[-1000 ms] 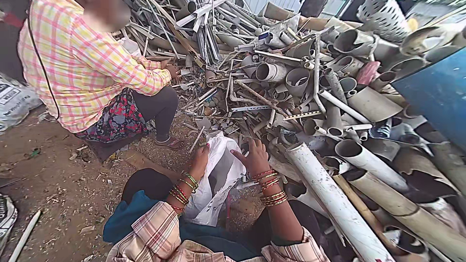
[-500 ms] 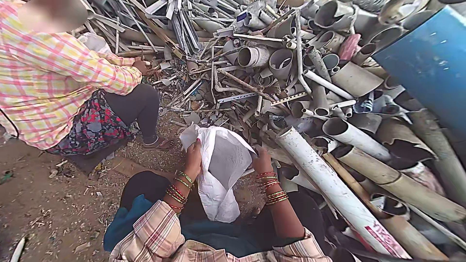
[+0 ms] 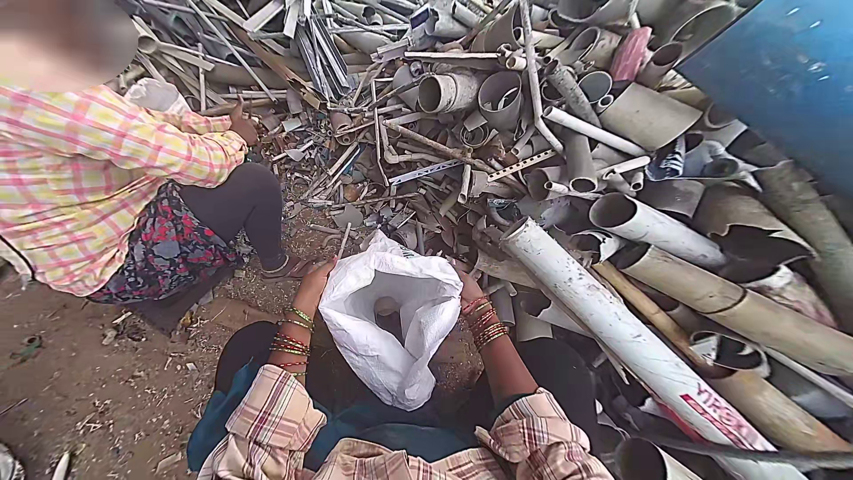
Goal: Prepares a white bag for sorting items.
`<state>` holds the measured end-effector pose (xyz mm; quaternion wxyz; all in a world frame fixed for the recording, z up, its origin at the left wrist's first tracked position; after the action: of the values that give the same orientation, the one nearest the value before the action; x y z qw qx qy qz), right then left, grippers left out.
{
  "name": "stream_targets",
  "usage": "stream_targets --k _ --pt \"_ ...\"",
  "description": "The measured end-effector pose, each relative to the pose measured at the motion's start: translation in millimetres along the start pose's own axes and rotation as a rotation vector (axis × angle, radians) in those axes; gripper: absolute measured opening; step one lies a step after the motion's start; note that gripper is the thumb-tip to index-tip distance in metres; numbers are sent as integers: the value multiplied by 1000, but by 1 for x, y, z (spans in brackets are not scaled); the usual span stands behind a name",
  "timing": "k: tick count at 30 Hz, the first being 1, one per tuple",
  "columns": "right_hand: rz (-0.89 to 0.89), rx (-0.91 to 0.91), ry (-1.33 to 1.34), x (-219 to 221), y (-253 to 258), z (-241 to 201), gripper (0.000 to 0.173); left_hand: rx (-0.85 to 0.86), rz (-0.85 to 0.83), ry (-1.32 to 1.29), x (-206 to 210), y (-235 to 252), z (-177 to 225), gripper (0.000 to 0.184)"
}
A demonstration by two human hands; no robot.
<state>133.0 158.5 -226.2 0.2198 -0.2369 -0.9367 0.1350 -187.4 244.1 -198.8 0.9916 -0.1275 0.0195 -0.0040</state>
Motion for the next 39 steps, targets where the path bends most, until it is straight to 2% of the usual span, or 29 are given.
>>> stream_targets --k 2,3,5,6,7,9,11,12,13,14,15,17,19,22,24,25,26,28,29,31,32,33,35,36,37,39 --pt "76 -7 -20 -3 1 -1 36 201 55 342 -1 -7 19 32" --pt "117 -13 -23 -3 0 -3 39 335 104 499 2 -21 35 38" --pt "200 -11 33 -1 0 -3 41 661 172 624 23 -64 67 40" --pt "225 -8 76 2 1 -1 42 760 138 615 42 -84 74 37" --pt "238 -5 115 5 1 2 44 769 47 581 63 -100 72 33" --pt "257 -20 207 13 2 4 47 557 -226 560 106 -116 44 42" --pt "285 -63 327 15 3 2 49 278 -420 693 130 -118 0 74" --pt "303 -84 380 14 5 0 50 200 -448 795 135 -118 -17 87" --pt "324 -103 418 10 7 -2 50 151 -452 885 135 -118 -27 92" --pt "349 -117 438 6 7 -5 50 122 -443 968 133 -117 -32 85" --pt "389 -120 446 0 7 -7 48 133 -398 1031 128 -115 -30 68" --pt "437 -120 439 -8 6 -15 46 270 -209 1118 112 -99 -6 39" --pt "356 -153 524 -3 8 -19 42 468 -15 1131 93 -79 26 31" --pt "201 -174 567 9 10 -20 40 873 219 1121 76 -60 61 16" --pt "215 -96 507 6 7 -10 40 1008 269 1126 72 -54 64 11" --pt "252 -39 472 2 5 1 40 1005 269 1128 71 -54 57 11" --pt "288 14 435 -3 3 11 41 944 259 1123 71 -57 46 11" --pt "318 61 373 -8 2 21 41 698 201 1031 68 -73 26 16" --pt "329 71 359 -8 1 22 40 640 196 918 66 -90 21 31" --pt "328 75 354 -8 -1 24 40 646 233 666 61 -128 24 62" --pt "322 75 354 -8 -3 25 40 603 237 519 59 -142 26 68" --pt "315 74 352 -7 -6 26 40 472 216 355 56 -150 24 66" --pt "295 79 334 -3 -11 25 41 12 113 -39 58 -150 3 55" --pt "290 86 324 -2 -14 27 42 -207 95 -213 60 -149 -12 59" --pt "286 91 314 0 -16 26 41 -347 95 -320 62 -144 -24 63" --pt "268 99 300 4 -17 27 41 -432 135 -437 60 -123 -36 70"
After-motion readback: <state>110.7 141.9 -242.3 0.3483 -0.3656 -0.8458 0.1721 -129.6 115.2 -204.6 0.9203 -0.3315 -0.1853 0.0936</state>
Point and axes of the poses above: each hand's wrist, its own y-axis towards the middle knuckle, its own x-axis out of the palm, z = x × y, the point moved 9 cm from there along y, towards the middle knuckle, and after that the axes turned 1 degree about -y, right-handed, at the moved point
